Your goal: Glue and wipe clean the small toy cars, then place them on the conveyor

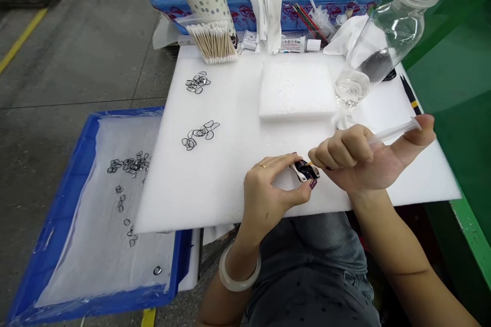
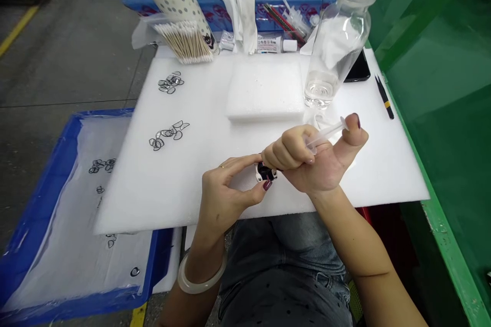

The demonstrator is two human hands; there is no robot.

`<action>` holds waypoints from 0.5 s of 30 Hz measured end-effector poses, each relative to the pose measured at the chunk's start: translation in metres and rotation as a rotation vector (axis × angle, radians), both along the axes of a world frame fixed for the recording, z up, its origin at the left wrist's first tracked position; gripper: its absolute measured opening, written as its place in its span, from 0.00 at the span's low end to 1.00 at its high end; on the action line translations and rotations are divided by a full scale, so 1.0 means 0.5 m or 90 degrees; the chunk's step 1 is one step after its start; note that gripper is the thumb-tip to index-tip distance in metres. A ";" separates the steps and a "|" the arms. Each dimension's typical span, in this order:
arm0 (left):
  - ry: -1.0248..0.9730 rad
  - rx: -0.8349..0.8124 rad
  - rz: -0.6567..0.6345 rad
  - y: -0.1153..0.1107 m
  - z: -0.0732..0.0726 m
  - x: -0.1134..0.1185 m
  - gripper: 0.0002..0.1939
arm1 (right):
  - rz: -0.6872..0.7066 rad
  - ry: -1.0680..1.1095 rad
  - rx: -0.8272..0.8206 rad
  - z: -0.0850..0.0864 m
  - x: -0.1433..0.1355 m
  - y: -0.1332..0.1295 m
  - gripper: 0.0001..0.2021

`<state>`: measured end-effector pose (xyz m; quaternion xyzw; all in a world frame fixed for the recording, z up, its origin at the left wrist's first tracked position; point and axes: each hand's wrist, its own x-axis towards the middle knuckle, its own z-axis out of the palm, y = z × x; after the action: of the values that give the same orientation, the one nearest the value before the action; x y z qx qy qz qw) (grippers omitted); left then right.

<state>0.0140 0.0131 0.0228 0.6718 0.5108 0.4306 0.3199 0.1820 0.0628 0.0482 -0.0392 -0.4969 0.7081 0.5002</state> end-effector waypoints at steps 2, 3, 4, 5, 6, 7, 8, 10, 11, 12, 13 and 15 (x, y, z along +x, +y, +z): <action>0.003 -0.003 0.001 0.000 0.001 0.000 0.16 | -0.008 -0.005 0.000 0.001 0.000 0.000 0.34; 0.005 -0.005 0.001 0.000 0.001 -0.001 0.16 | -0.011 -0.009 0.001 0.002 0.001 0.000 0.34; 0.006 -0.006 0.002 0.000 0.001 0.000 0.16 | -0.013 -0.014 0.003 0.002 0.002 0.000 0.34; 0.007 -0.005 0.002 0.000 0.001 0.000 0.16 | -0.015 -0.016 0.004 0.002 0.003 0.000 0.34; 0.007 -0.003 0.003 0.000 0.001 0.000 0.16 | -0.018 -0.019 0.005 0.001 0.004 0.000 0.34; 0.007 -0.003 0.002 0.000 0.001 0.000 0.16 | -0.019 -0.021 0.007 0.001 0.005 0.000 0.33; 0.007 -0.002 0.001 0.000 0.001 0.001 0.16 | -0.021 -0.024 0.009 0.000 0.007 0.000 0.33; 0.009 -0.003 0.001 0.000 0.001 0.001 0.16 | -0.025 -0.033 0.009 -0.001 0.008 -0.001 0.33; 0.010 -0.005 0.000 0.000 0.001 0.001 0.16 | -0.027 -0.034 0.011 -0.002 0.009 -0.001 0.33; 0.012 -0.007 -0.001 0.000 0.001 0.000 0.16 | -0.031 -0.032 0.013 -0.002 0.009 -0.001 0.33; 0.012 -0.008 0.000 0.000 0.001 0.000 0.16 | -0.036 -0.027 0.015 -0.003 0.009 -0.001 0.33; 0.012 -0.008 0.001 0.000 0.002 0.000 0.16 | -0.041 -0.020 0.020 -0.004 0.009 -0.001 0.33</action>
<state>0.0138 0.0130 0.0237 0.6734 0.5169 0.4212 0.3192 0.1868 0.0620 0.0463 -0.0588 -0.5142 0.6831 0.5153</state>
